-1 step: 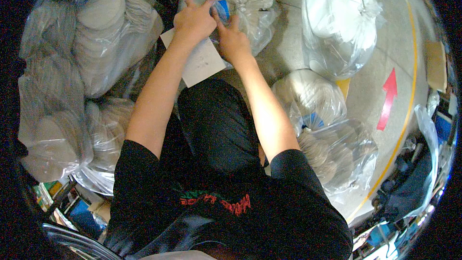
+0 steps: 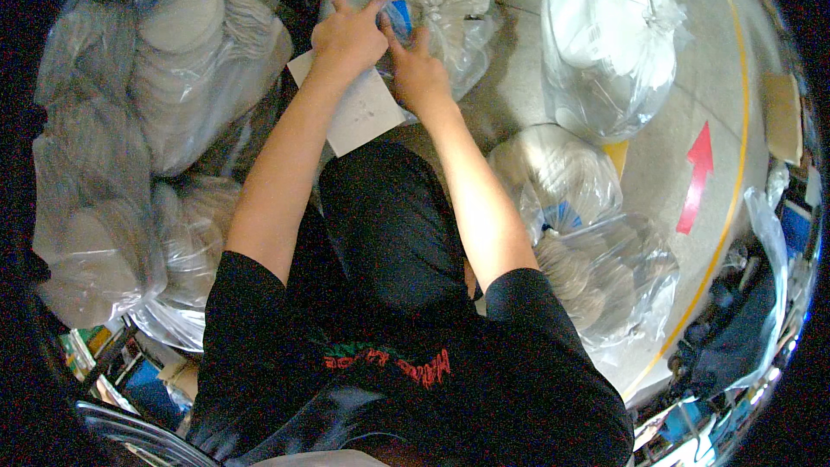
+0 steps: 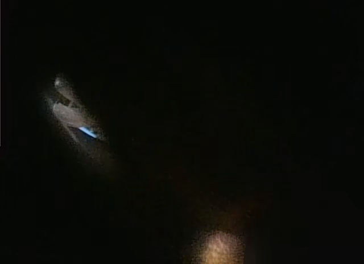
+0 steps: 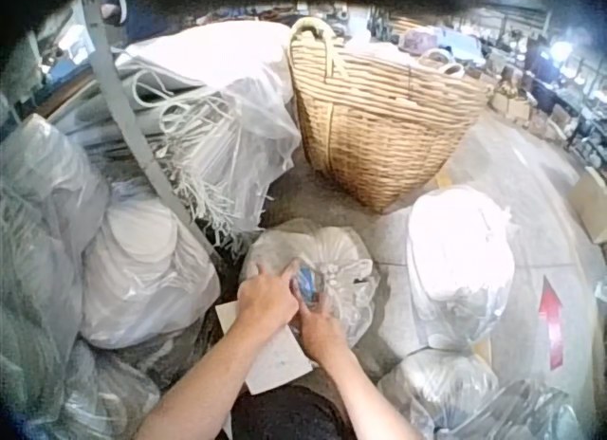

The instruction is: The person sits on the floor among large plastic bags and repeatedly writes on a notepad, then applies blue tape labels to the bags. They continue this cycle of writing and labeling across multiple bags.

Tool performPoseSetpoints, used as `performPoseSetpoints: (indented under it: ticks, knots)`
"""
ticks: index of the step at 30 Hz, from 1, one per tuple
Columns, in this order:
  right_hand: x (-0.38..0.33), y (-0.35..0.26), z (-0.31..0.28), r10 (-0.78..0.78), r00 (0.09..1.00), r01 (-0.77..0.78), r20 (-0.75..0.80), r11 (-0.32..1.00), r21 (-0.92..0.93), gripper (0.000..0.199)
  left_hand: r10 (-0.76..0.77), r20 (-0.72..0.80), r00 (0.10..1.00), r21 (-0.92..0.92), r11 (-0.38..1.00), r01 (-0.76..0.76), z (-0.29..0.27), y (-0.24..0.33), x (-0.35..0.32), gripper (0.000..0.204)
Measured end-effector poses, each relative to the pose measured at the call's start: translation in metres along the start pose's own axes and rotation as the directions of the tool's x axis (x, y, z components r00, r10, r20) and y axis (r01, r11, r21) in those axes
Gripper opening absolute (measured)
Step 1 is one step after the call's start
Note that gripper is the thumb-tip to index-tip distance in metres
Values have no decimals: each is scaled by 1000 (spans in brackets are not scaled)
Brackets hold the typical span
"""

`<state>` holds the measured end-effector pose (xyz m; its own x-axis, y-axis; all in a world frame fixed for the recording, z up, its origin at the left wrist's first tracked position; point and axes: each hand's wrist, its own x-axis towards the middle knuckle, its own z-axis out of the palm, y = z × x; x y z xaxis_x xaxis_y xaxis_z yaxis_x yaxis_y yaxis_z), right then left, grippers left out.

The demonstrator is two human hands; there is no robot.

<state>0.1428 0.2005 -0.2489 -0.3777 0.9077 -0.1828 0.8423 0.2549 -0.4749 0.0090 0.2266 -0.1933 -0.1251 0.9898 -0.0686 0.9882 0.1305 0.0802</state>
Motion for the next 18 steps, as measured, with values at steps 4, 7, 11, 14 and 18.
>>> performPoseSetpoints:
  ticks: [4,7,11,14,18]
  knots:
    - [4,1,1,-60,992,61,-109,998,7,103,-5,9,1000,5,1000,4,5,-3,9,53]
    - [6,1,-1,-55,995,56,-77,998,5,102,17,11,1000,12,1000,-17,7,-7,17,53]
    - [7,-1,-4,-36,998,36,-45,999,-12,101,70,70,995,-9,998,-70,2,-11,20,53]
    - [7,-5,-6,14,1000,-14,-1,999,-42,98,113,96,989,-36,993,-110,-9,-17,17,50]
    - [4,-4,-12,-41,998,44,48,997,-60,98,165,201,965,6,985,-170,-22,-30,11,43]
